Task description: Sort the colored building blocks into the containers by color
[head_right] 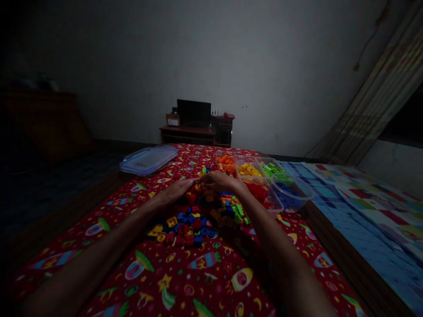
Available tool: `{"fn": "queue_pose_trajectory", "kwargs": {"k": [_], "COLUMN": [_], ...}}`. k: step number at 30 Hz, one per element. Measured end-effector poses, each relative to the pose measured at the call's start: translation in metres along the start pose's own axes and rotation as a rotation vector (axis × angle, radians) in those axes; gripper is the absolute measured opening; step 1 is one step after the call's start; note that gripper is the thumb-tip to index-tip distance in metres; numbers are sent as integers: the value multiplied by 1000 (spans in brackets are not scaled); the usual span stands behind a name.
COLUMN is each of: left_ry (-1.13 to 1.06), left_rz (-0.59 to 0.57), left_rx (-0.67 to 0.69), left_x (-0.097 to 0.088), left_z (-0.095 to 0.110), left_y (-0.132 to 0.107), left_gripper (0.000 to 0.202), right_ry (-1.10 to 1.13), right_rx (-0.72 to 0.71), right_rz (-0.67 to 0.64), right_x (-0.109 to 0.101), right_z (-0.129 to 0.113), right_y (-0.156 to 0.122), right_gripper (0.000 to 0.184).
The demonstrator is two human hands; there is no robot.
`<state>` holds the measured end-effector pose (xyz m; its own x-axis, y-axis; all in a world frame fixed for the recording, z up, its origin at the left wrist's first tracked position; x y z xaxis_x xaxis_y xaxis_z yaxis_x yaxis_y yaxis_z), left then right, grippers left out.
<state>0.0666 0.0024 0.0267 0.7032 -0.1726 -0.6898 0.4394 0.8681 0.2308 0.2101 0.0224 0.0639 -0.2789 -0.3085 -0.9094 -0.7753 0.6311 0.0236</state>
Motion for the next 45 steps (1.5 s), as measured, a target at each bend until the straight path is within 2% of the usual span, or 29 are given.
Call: {"fn": "queue_pose_trajectory", "kwargs": {"k": [4, 7, 9, 13, 17, 21, 24, 26, 29, 30, 34, 38, 40, 45], "left_ry": [92, 100, 108, 221, 387, 420, 390, 377, 360, 351, 342, 365, 390, 411], "left_rz": [-48, -91, -114, -70, 44, -7, -14, 27, 74, 82, 64, 33, 57, 108], "left_rx": [67, 105, 114, 151, 219, 200, 153, 107, 45, 31, -19, -30, -9, 2], "left_x": [7, 6, 5, 6, 18, 29, 22, 11, -5, -8, -13, -12, -13, -18], "left_z": [11, 5, 0, 1, 12, 20, 23, 22, 16, 14, 10, 15, 17, 11], "left_y": [-2, -3, -3, -3, -5, -7, -6, -5, -3, -3, -5, -7, -8, -6], "left_gripper": [52, 49, 48, 42, 29, 14, 13, 13, 15, 17, 21, 23, 26, 34], "right_ry": [74, 71, 24, -101, -276, -428, -373, -319, -295, -284, -235, -316, -358, -371], "right_rx": [130, 232, 276, 272, 313, 363, 362, 369, 405, 396, 310, 369, 380, 338], "right_rz": [211, 345, 382, 335, 190, 103, 67, 113, 309, 339, 291, 396, 366, 175], "right_x": [-6, -10, -12, -10, 7, 22, 22, 15, -1, -3, 3, 6, 11, 17], "right_z": [7, 12, 11, 2, -6, -9, -4, 0, 4, 5, 5, 15, 21, 30], "right_y": [-27, -39, -44, -48, -49, -47, -45, -46, -53, -54, -50, -41, -33, -11], "right_gripper": [44, 38, 32, 21, 18, 25, 23, 22, 23, 23, 26, 27, 30, 29]}}
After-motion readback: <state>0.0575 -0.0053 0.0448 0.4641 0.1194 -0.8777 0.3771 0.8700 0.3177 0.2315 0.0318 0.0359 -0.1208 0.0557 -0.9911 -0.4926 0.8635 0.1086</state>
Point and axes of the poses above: each hand's wrist, its own y-axis towards the middle knuckle, its own x-axis out of the palm, z = x × y, the point moved 5 cm from there along y, towards the middle knuckle, and after that the axes turned 2 degrees about -z, right-handed, at the moved point
